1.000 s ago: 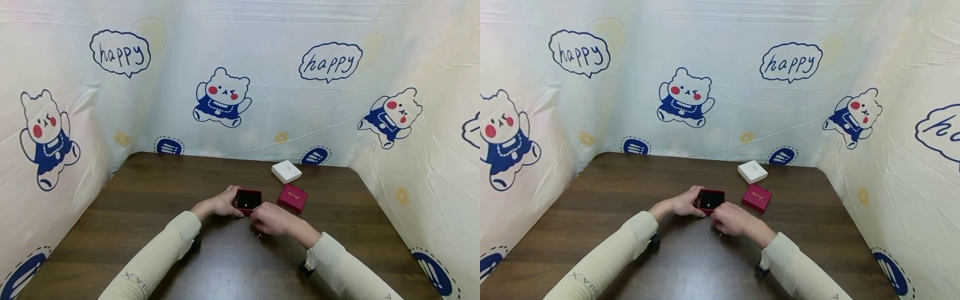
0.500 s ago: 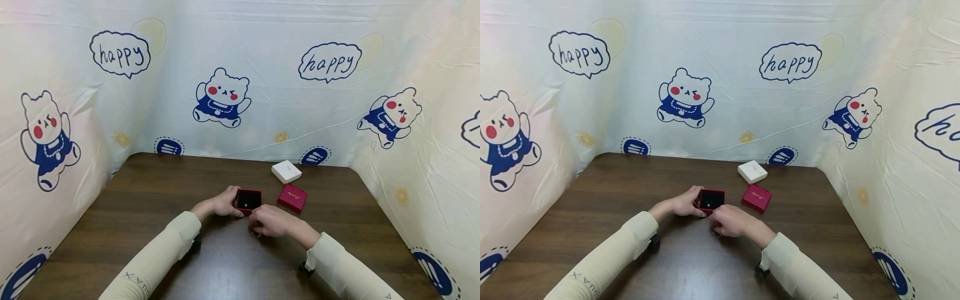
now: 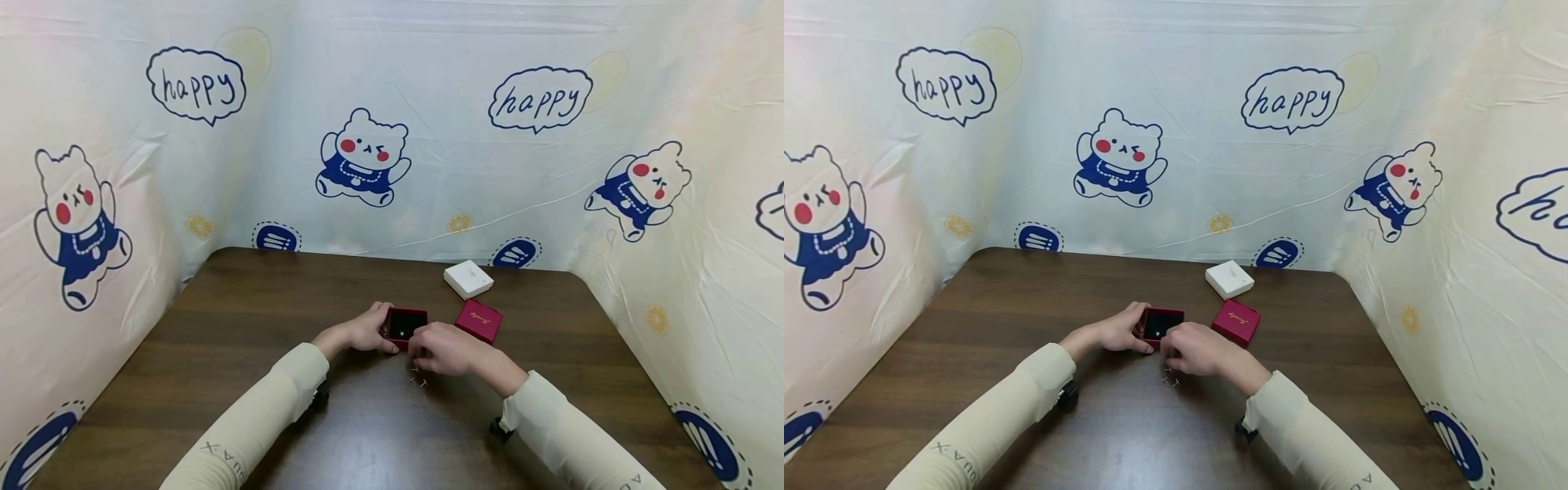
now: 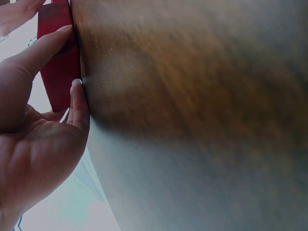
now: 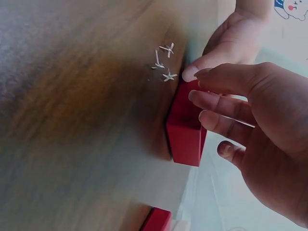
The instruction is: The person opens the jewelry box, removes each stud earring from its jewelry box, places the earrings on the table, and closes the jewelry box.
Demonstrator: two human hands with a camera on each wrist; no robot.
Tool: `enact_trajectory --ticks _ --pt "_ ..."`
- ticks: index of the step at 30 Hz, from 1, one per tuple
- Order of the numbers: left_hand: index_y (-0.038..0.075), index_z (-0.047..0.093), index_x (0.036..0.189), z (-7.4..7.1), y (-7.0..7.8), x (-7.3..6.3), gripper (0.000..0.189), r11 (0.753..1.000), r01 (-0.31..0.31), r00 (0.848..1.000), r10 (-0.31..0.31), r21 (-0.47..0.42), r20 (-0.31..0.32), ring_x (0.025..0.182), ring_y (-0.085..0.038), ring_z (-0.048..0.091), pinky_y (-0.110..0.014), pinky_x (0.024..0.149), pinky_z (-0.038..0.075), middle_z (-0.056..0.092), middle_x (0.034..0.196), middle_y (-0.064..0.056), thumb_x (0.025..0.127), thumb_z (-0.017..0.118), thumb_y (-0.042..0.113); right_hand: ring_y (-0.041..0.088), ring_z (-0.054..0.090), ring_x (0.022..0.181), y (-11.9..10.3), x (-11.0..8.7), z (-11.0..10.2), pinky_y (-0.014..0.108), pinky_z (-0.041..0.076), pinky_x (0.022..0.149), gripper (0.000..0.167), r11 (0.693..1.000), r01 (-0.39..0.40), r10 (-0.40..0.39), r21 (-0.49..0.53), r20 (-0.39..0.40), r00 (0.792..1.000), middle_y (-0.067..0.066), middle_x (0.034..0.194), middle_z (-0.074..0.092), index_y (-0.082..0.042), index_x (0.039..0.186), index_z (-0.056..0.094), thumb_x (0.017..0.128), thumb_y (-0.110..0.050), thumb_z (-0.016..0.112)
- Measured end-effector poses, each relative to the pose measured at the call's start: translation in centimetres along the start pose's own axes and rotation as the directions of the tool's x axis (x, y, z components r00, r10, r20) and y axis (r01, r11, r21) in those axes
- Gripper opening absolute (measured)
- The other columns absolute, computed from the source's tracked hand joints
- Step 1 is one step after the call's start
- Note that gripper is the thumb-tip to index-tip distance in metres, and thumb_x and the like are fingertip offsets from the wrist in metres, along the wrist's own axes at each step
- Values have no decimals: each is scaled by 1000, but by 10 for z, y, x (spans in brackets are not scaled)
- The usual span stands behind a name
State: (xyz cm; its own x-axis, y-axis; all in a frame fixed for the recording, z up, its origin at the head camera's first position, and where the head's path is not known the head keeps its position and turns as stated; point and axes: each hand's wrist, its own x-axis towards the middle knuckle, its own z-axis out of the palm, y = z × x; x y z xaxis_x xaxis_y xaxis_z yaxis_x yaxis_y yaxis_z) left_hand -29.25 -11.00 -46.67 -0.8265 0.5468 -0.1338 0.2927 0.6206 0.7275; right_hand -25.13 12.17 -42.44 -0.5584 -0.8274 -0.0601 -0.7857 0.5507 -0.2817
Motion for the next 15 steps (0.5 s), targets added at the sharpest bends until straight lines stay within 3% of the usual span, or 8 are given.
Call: enact_trajectory --ticks 8,15 --pt "1 34 149 0 0 -1 85 1000 -9 1000 9 17 6 116 -26 47 -43 103 41 38 139 -19 84 86 20 12 61 83 4 2 -3 32 54 85 3 1000 -2 1 -31 -35 999 -5 93 66 -15 96 75 94 -17 75" --pt "1 34 150 0 0 1 86 1000 -5 1000 5 17 0 115 -25 47 -42 103 41 38 139 -18 84 86 20 10 60 85 7 5 -4 35 55 91 5 1000 -15 15 3 -37 999 -5 94 67 -13 99 76 95 -13 74"
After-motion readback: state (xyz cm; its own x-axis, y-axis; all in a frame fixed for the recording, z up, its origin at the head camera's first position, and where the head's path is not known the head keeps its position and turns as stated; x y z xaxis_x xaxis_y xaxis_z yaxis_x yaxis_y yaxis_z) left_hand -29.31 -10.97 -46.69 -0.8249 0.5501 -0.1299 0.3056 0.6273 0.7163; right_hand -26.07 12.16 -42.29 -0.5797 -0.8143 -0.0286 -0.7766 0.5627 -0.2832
